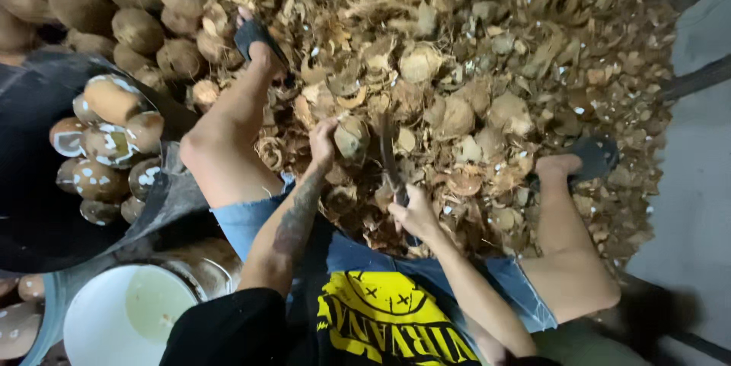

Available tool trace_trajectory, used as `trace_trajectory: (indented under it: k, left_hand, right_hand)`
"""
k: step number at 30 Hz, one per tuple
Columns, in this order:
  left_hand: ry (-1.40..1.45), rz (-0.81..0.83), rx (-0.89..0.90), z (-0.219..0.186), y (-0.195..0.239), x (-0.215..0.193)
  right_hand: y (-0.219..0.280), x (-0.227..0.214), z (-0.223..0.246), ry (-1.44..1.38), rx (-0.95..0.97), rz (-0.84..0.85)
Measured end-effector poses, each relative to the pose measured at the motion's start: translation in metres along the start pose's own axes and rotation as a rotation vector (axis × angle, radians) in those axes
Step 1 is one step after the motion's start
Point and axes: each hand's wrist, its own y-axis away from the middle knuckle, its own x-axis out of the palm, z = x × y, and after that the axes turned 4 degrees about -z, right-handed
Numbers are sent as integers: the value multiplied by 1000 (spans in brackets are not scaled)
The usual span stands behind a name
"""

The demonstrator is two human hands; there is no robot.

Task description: The person sits on the ground and uses a machete to peel the husk off a coconut held between their legs. They repeatedly strike the coconut to remove the fibrous outer layer, then place the peeled coconut into a nearby container.

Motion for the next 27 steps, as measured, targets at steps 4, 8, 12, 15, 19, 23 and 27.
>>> trace_trajectory:
  k: [4, 8, 12, 15, 19, 23, 27]
  left_hand:
    - [-156, -40, -116, -5, -9, -3]
    - [-151, -95, -225, -4, -6, 4]
    - [-186, -98, -265, -8, -3, 2]
    - [-187, -85, -256, -18, 2, 5]
    - [-39, -25, -190, -12, -13, 7]
    - [37, -19, -280, -10, 16, 14]
    - [46, -37, -424, -19, 10, 15]
  right_hand:
    - [19, -18, 58, -224, -457, -32]
    - [43, -22, 130, -355, -994, -145]
    - [-6, 24, 35, -138, -1077, -349]
    - [-14, 29, 3, 154, 354, -5]
    - [-13, 13, 2, -47, 451, -39]
    - [13, -12, 42, -164, -214, -70]
    - [20, -26, 14, 49, -827, -142]
